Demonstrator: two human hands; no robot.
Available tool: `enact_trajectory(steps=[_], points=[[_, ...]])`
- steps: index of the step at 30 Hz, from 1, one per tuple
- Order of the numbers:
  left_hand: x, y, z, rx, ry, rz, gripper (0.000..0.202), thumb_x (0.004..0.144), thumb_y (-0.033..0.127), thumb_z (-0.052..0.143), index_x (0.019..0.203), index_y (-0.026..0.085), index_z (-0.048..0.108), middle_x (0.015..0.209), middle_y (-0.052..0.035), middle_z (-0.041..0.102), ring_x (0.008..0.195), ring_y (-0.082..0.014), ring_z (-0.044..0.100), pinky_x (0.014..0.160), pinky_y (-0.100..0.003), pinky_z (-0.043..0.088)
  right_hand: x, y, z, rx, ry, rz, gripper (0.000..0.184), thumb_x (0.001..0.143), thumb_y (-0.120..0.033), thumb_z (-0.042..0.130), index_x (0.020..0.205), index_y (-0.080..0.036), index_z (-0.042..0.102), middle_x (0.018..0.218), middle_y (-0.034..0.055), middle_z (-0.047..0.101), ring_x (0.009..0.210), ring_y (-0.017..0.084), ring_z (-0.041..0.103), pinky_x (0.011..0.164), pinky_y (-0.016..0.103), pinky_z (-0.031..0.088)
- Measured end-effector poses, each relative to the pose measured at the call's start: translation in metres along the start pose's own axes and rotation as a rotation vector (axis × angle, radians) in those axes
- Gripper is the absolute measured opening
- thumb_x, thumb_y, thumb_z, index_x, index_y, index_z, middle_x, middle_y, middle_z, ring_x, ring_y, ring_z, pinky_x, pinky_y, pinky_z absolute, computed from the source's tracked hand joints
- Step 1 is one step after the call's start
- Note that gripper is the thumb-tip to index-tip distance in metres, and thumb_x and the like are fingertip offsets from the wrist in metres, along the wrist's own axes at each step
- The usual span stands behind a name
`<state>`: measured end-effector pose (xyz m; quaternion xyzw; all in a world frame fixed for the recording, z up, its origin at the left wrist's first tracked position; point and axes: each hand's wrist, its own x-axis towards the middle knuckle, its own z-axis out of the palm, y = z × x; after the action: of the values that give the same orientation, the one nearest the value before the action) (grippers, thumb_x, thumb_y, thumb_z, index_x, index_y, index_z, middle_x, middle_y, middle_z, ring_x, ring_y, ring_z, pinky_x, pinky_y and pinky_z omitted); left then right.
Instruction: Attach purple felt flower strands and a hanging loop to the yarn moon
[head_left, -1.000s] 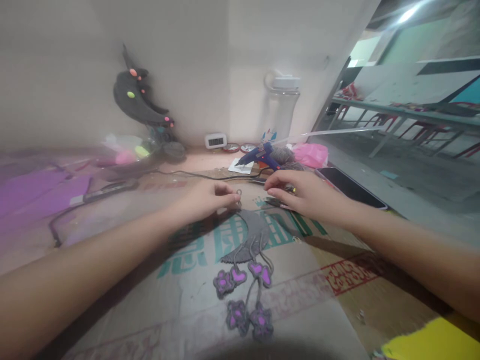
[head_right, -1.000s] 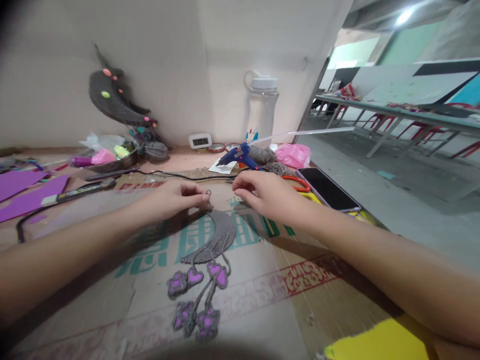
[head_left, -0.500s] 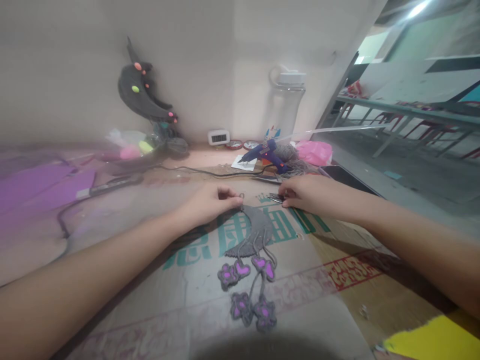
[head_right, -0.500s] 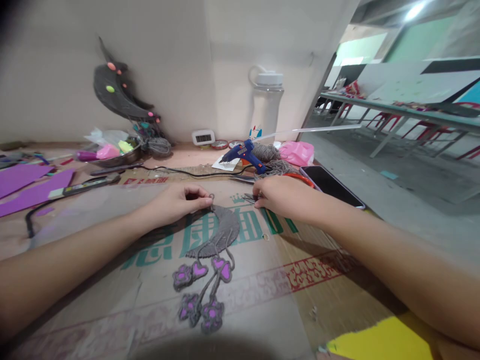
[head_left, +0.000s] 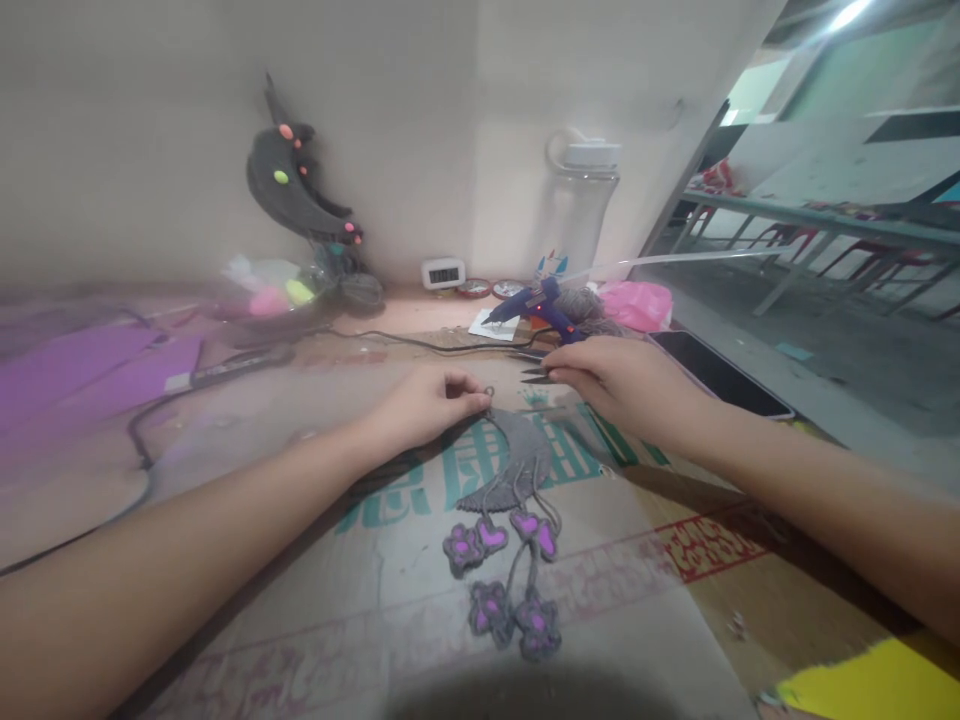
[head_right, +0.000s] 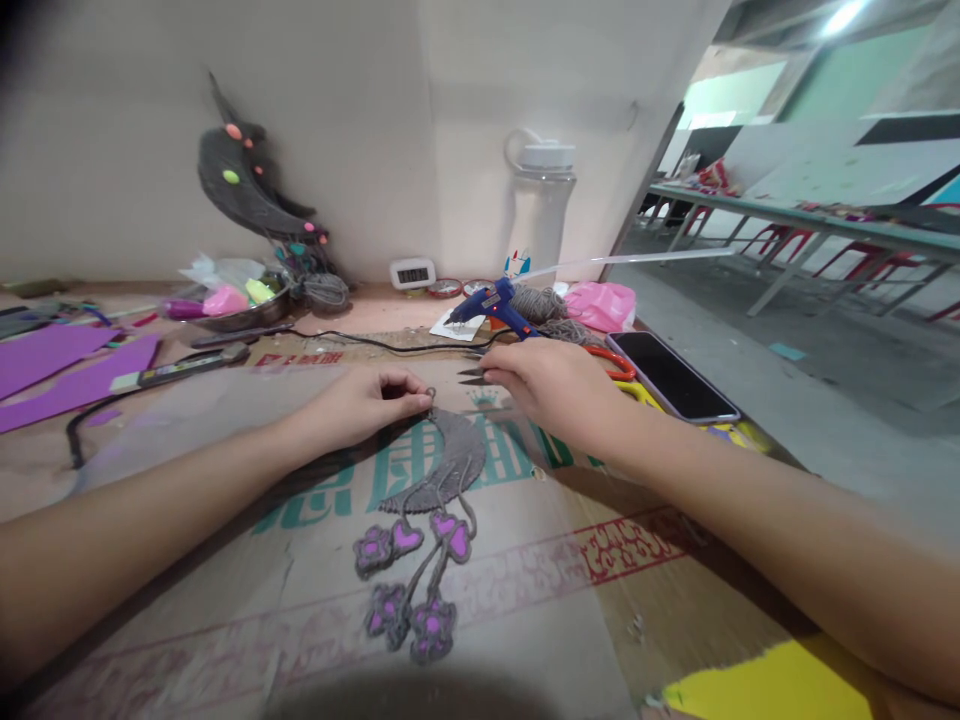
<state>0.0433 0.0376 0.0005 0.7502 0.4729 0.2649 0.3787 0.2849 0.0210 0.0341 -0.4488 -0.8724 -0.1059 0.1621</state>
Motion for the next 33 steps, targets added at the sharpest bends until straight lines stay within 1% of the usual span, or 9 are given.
enact_trajectory(steps=[2,5,8,14,17,26,33], points=[[0.000,0.001,0.000,0.007,0.008,-0.021,0.028,0.076,0.043,0.062,0.077,0.016,0.069,0.065,0.0012,0.062,0.058,-0.0131,0.052,0.055,-0.023,0.036,-0.003,-0.007,0.008,0.009,0.074,-0.094,0.025,0.094,-0.023,0.045,0.102,-0.020,0.069,0.090,0.0068,0.071,0.084,0.021,0.063,0.069,0.029,0.041],[0.001,0.000,0.000,-0.006,0.006,0.010,0.027,0.076,0.042,0.062,0.076,0.015,0.068,0.065,0.0010,0.061,0.060,-0.0131,0.051,0.056,-0.023,0.036,-0.005,-0.014,0.021,0.017,0.069,-0.196,0.027,0.092,-0.015,0.044,0.108,-0.017,0.066,0.086,0.0069,0.068,0.078,0.019,0.061,0.065,0.027,0.040],[0.003,-0.002,0.001,-0.009,-0.002,0.028,0.026,0.076,0.040,0.062,0.077,0.015,0.068,0.067,0.0007,0.061,0.063,-0.0135,0.051,0.059,-0.023,0.037,-0.006,-0.015,0.029,0.017,0.073,-0.228,0.026,0.093,-0.015,0.046,0.108,-0.016,0.066,0.086,0.0067,0.066,0.077,0.018,0.060,0.063,0.026,0.039],[0.003,-0.004,0.000,0.028,-0.020,0.045,0.026,0.079,0.041,0.060,0.075,0.016,0.066,0.067,0.0012,0.059,0.063,-0.0130,0.049,0.058,-0.024,0.036,-0.004,-0.010,0.032,-0.029,0.158,-0.322,0.025,0.094,-0.016,0.045,0.106,-0.014,0.067,0.079,0.0061,0.063,0.075,0.019,0.055,0.065,0.028,0.037],[0.003,-0.004,0.000,0.050,-0.014,0.058,0.025,0.079,0.040,0.059,0.074,0.016,0.065,0.067,0.0012,0.059,0.063,-0.0134,0.050,0.059,-0.024,0.036,-0.004,-0.010,0.033,-0.058,0.171,-0.371,0.026,0.095,-0.015,0.043,0.107,-0.015,0.066,0.078,0.0056,0.062,0.073,0.018,0.052,0.064,0.029,0.034],[0.004,-0.006,0.002,0.044,-0.010,0.053,0.025,0.079,0.040,0.059,0.074,0.016,0.065,0.066,0.0019,0.057,0.063,-0.0131,0.049,0.059,-0.024,0.036,-0.006,-0.013,0.031,-0.111,0.167,-0.411,0.026,0.095,-0.013,0.043,0.106,-0.016,0.066,0.079,0.0053,0.061,0.071,0.018,0.047,0.064,0.030,0.030],[0.003,-0.004,0.001,0.059,-0.008,0.046,0.024,0.079,0.038,0.059,0.075,0.016,0.066,0.066,0.0019,0.058,0.065,-0.0136,0.051,0.061,-0.024,0.036,-0.006,-0.014,0.031,-0.108,0.164,-0.424,0.025,0.093,-0.012,0.044,0.107,-0.015,0.065,0.079,0.0049,0.060,0.071,0.018,0.047,0.064,0.030,0.030]])
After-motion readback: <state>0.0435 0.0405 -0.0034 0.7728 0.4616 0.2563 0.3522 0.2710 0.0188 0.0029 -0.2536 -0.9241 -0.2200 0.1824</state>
